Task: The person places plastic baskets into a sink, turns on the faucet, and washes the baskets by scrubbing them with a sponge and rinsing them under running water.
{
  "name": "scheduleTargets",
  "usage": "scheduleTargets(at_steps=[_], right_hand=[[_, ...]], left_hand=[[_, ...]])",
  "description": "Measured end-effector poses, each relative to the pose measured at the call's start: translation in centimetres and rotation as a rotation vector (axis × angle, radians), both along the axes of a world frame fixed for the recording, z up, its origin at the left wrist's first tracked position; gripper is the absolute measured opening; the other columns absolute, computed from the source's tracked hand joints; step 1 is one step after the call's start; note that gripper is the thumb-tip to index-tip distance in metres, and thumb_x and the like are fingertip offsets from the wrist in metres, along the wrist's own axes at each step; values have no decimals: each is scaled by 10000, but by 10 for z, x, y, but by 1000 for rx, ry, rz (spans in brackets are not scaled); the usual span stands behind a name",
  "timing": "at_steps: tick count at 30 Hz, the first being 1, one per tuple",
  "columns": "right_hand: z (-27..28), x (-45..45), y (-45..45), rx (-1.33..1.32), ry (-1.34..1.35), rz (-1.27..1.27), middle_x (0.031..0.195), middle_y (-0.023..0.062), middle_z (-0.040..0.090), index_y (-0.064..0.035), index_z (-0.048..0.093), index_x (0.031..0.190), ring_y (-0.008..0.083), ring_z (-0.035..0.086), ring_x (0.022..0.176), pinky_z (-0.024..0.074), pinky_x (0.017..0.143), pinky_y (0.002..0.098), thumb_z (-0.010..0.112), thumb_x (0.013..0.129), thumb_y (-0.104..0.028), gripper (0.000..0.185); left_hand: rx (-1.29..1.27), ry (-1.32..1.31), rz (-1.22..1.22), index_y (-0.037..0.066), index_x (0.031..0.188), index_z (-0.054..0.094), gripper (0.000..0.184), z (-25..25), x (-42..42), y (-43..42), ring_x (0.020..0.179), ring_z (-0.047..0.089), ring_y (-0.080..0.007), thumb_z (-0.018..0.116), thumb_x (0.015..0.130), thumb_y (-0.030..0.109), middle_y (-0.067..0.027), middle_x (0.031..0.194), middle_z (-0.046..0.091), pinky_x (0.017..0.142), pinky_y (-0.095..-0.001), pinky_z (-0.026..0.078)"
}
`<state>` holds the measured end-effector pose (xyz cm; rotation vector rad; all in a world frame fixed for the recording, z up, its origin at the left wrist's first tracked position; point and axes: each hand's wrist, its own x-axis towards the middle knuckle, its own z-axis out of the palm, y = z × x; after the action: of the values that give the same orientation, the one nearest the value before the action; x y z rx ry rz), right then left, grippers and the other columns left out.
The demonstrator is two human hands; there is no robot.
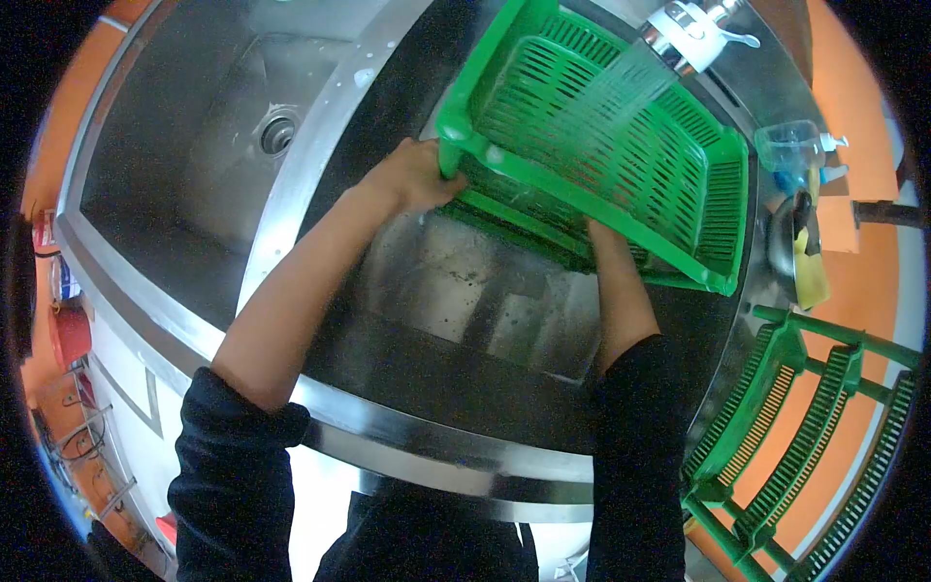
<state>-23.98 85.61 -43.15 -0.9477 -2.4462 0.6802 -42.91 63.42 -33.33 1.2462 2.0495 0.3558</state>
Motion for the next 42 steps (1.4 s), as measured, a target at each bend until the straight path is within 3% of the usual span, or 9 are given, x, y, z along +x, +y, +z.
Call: scheduleTargets(at_steps=[5,8,14,16,23,26,29,35,42], right_hand=[[-26,-47,-13,-111,288,-67,1097,142,527,-75,520,1108,302,487,1023,374,879,423,578,767,-257,391],[-32,-70,-27,-247,410,50,1065,141,533,-76,529,1082,304,493,995,380,856,423,579,758,-239,365],[19,-36,-47,93,-137,567,1000,139,546,-78,546,1028,310,506,940,393,810,422,580,742,-203,314],[23,-26,-52,158,-173,555,979,138,550,-79,552,1010,312,510,922,397,795,422,580,736,-191,297],[4,-75,-48,179,223,185,904,136,564,-81,572,948,318,524,858,411,742,421,581,717,-149,241],[27,-62,-58,530,34,462,872,135,570,-82,580,921,321,530,830,417,719,421,581,708,-131,218],[51,-23,-65,362,-205,621,917,136,558,-93,572,953,318,518,869,407,750,426,568,724,-161,239],[50,-3,-16,368,-255,242,1006,138,535,-116,556,1019,314,492,947,386,812,436,541,754,-220,284],[68,39,-56,286,-384,412,1110,140,507,-142,538,1095,308,463,1038,361,884,448,509,790,-289,339]], left_hand=[[30,-13,-41,94,1410,65,861,-7,-1,-3,1164,424,-369,580,772,356,-265,1188,475,977,-418,364],[116,116,27,93,991,605,300,-17,1,-5,927,566,-362,559,779,301,-199,929,612,868,-424,424],[232,59,79,105,1001,596,285,-36,3,1,911,574,-372,576,764,263,-195,948,613,830,-427,458],[-7,-155,74,109,1412,85,876,-12,4,-1,1102,481,-394,612,746,325,-283,1203,447,934,-400,412],[-9,-101,105,114,1412,93,875,-3,6,-5,1109,477,-394,613,741,323,-259,1207,460,933,-400,414],[16,-187,145,154,1415,100,861,-10,6,-4,1106,479,-395,610,742,324,-256,1196,469,937,-407,410],[36,-152,159,192,1413,126,830,-20,9,-1,1092,494,-386,599,743,318,-249,1179,484,940,-414,407],[87,-93,258,213,1407,169,809,-16,14,0,1066,522,-362,605,731,305,-223,1161,513,928,-417,420],[32,-134,346,236,1404,175,813,11,24,-2,1045,534,-369,613,719,233,-208,1132,545,921,-407,431]])
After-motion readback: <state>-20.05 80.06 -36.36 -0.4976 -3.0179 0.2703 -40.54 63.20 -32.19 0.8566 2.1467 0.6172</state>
